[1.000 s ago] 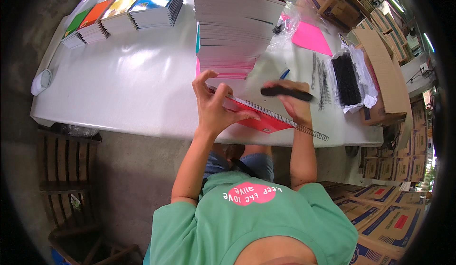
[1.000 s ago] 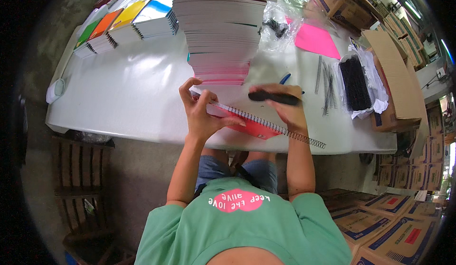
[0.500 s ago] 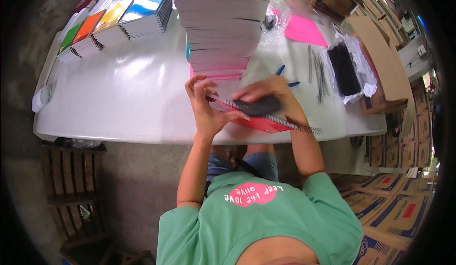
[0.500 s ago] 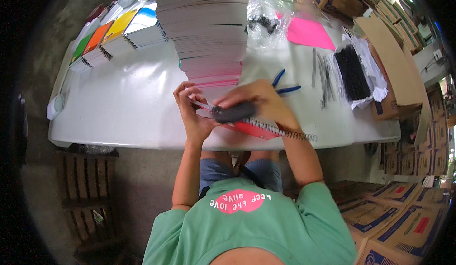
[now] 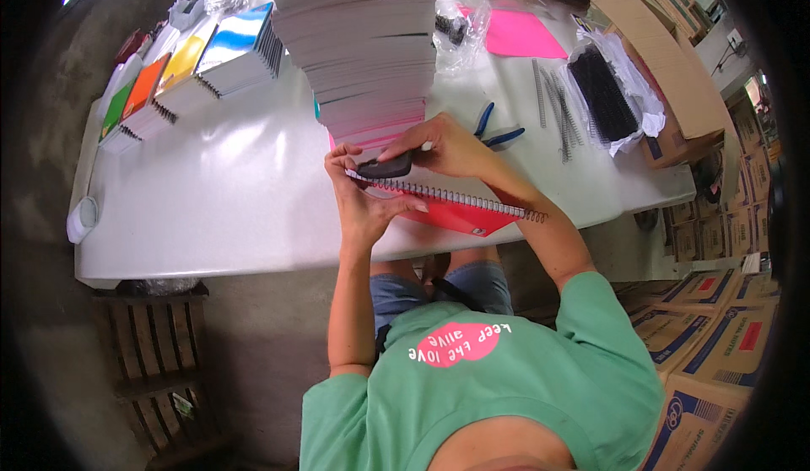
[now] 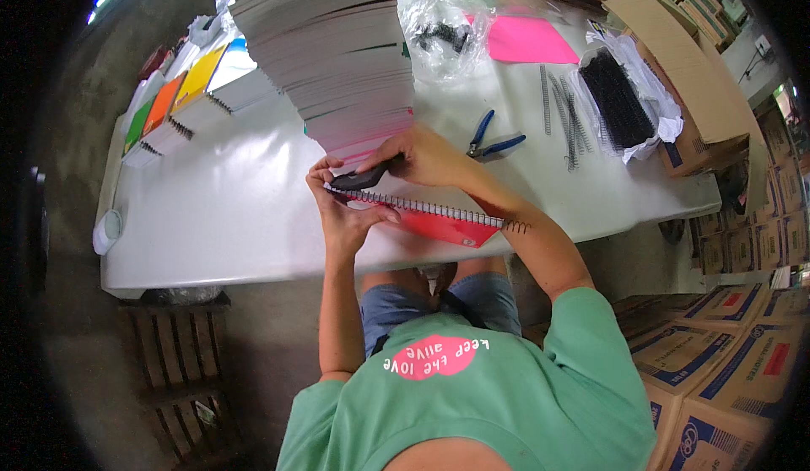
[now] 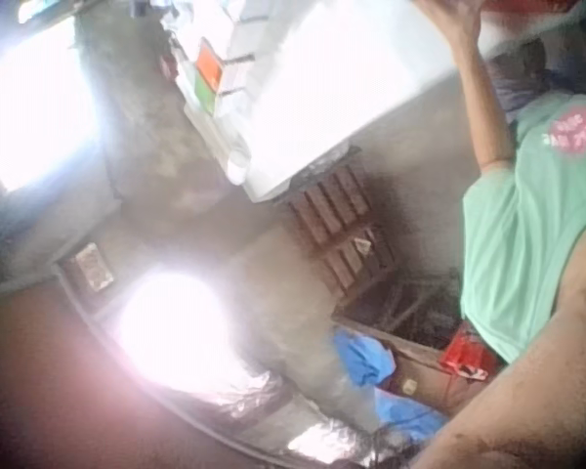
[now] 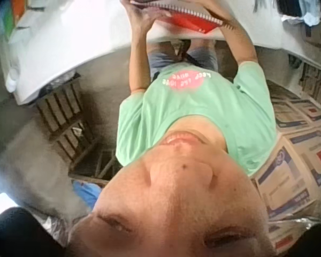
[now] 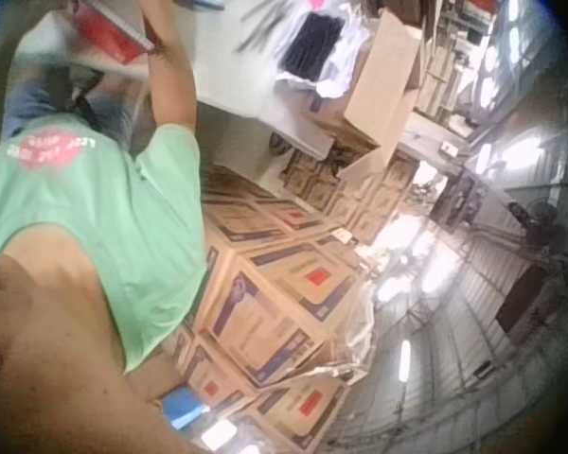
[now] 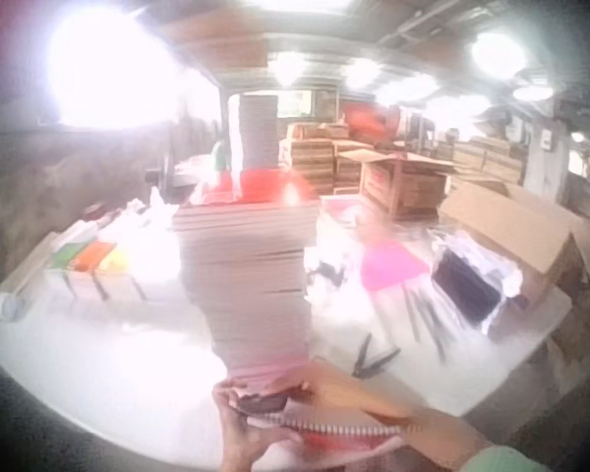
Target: The person unloads notebooks from a large cardboard box and stacks them on a table, then picks up individual notebooks one at a time and threads a metal coil into the pre-punched holes using shears to trim the coil.
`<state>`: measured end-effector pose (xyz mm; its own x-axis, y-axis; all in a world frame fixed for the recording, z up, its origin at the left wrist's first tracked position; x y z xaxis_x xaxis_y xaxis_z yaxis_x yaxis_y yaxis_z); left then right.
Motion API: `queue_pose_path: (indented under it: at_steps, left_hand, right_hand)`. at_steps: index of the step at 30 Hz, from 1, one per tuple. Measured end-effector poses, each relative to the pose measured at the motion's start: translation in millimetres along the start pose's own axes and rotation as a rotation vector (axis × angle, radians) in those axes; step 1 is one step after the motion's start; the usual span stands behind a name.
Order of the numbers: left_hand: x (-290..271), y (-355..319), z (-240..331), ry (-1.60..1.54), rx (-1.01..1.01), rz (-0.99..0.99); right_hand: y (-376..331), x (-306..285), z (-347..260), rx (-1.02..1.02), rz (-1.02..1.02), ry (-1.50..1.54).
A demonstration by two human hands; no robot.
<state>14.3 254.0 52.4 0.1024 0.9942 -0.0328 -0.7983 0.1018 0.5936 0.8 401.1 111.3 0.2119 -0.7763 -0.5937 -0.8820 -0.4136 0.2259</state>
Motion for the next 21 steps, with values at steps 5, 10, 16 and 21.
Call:
queue_pose_path:
  at_steps: [5,10,16,21]
  left_hand:
    - [-2.6,-0.3,-10.2,-0.004,0.009,0.009]
    - [-6.1,-9.7,-6.5,-0.191,-0.046,0.052]
    - [-16.9,-15.7,0.6,-0.262,-0.103,0.048]
    - [-25.6,-15.9,29.6,-0.233,0.006,0.113]
  right_hand:
    - [-0.8,10.7,-28.6,-0.022,-0.06,0.232]
    - [-41.3,-50.9,6.3,0.209,0.242,0.15]
    - [-198.5,-110.3,108.2,0.854,0.78,-0.927]
    - [-200.2,-62.2,94.7,0.913,0.637,-0.923]
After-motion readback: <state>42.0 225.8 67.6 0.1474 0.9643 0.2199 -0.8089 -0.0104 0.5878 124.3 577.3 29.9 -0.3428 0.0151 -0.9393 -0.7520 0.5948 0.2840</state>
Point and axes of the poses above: each hand's wrist, its own y-axis towards the middle knuckle, its own x-axis out of the palm, z = x × y, the point moved 5 cm from there along y, towards the middle knuckle, and after that the axes turned 9 degrees about x, right-handed, at the moved point
